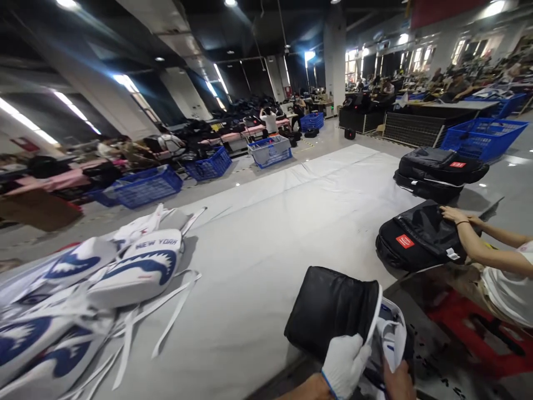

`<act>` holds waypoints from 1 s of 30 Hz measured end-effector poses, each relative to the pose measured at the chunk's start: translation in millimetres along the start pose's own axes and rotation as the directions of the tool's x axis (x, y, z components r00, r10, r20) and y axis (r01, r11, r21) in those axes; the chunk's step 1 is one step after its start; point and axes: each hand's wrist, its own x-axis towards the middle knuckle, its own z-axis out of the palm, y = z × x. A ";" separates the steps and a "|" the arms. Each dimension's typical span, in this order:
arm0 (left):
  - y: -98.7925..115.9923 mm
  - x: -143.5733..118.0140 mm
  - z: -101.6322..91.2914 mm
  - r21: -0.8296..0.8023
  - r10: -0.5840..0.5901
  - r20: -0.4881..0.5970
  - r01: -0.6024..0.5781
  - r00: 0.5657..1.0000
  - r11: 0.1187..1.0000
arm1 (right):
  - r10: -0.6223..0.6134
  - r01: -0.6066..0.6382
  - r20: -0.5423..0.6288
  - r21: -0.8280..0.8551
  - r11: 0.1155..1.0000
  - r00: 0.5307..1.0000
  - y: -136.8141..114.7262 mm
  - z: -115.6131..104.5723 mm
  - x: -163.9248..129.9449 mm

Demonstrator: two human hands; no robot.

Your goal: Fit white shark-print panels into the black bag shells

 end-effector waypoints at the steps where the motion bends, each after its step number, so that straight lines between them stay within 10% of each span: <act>1: 10.5 -15.2 0.4 -0.032 0.004 -0.043 -0.005 0.999 0.999 | 0.063 -0.063 -0.043 -0.013 0.998 0.997 15.9 1.0 -10.9; 10: 48.9 -135.0 -1.4 -0.192 0.075 -0.291 -0.135 0.954 0.972 | 0.007 -0.013 -0.096 -0.060 0.998 0.995 11.7 -23.3 -49.3; 18: 17.1 -208.9 -15.6 -0.425 -0.156 -0.387 -0.026 0.909 0.905 | -0.135 0.084 -0.414 -0.139 0.987 0.900 -103.4 -136.8 -56.0; 20: 4.5 -212.3 -12.5 -0.529 -0.265 -0.307 0.068 0.914 0.846 | -0.251 0.152 -0.521 -0.225 0.962 0.816 -138.1 -158.1 -66.9; 25: -6.9 -220.9 -35.3 -0.473 -0.284 0.183 0.337 0.941 0.814 | -0.752 0.525 -0.567 -0.550 0.649 0.337 -198.3 -153.4 -127.0; 27: 3.7 -232.4 -65.3 -0.421 -0.108 0.332 0.250 0.937 0.872 | -0.829 0.574 -0.514 -0.618 0.537 0.222 -209.3 -140.3 -155.9; 30: 22.9 -245.1 -123.1 -0.566 0.100 0.202 0.033 0.974 0.823 | -0.898 0.616 -0.422 -0.675 0.405 0.128 -218.2 -120.5 -193.0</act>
